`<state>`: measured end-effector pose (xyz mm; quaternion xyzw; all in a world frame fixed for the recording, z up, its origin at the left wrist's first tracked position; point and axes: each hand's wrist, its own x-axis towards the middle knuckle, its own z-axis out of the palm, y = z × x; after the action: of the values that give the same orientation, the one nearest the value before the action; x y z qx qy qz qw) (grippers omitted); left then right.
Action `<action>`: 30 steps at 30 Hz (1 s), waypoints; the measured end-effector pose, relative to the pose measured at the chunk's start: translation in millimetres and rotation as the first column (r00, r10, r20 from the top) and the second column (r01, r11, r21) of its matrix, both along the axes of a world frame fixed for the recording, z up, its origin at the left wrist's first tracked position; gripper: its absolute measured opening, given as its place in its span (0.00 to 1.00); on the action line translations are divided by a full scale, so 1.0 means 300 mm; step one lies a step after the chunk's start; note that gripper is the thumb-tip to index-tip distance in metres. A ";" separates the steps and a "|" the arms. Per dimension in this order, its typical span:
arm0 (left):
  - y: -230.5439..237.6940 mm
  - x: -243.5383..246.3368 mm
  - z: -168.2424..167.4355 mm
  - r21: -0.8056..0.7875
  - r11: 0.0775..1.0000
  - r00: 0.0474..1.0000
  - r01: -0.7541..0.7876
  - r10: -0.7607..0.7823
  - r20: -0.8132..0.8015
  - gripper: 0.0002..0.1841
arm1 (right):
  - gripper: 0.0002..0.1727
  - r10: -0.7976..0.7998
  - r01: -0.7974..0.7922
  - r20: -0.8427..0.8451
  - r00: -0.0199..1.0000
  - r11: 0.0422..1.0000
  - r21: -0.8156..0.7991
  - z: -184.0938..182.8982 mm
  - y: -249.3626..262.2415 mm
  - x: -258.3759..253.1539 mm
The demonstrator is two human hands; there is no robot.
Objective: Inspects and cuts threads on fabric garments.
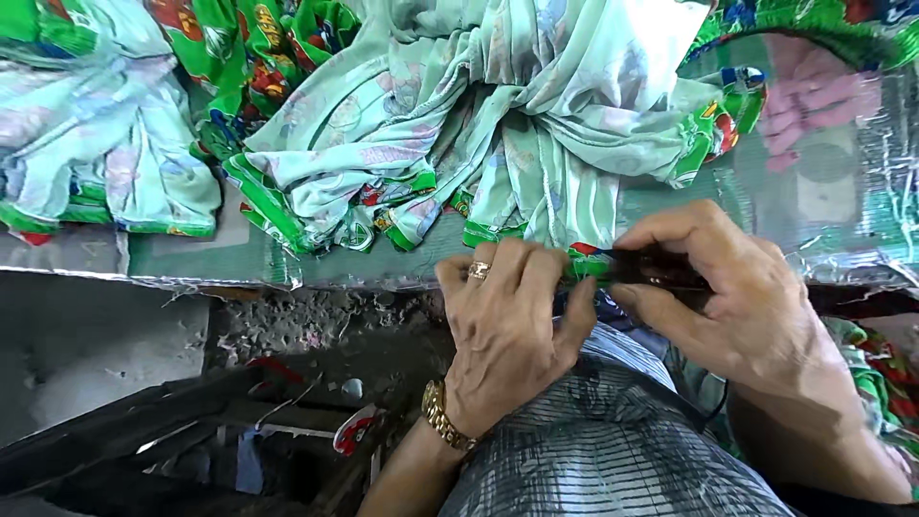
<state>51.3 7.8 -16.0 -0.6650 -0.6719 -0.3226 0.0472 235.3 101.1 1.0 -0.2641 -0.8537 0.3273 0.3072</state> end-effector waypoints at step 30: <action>-0.062 -0.020 -0.010 0.048 0.998 0.993 0.043 -0.048 0.111 0.09 | 0.12 -0.044 0.001 0.213 0.976 0.981 0.196 -0.005 -0.023 -0.001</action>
<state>45.3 -10.7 -19.0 -0.6598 -0.6506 -0.3755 0.0171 235.0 94.2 -0.4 -0.2766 -0.9069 0.2079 0.2404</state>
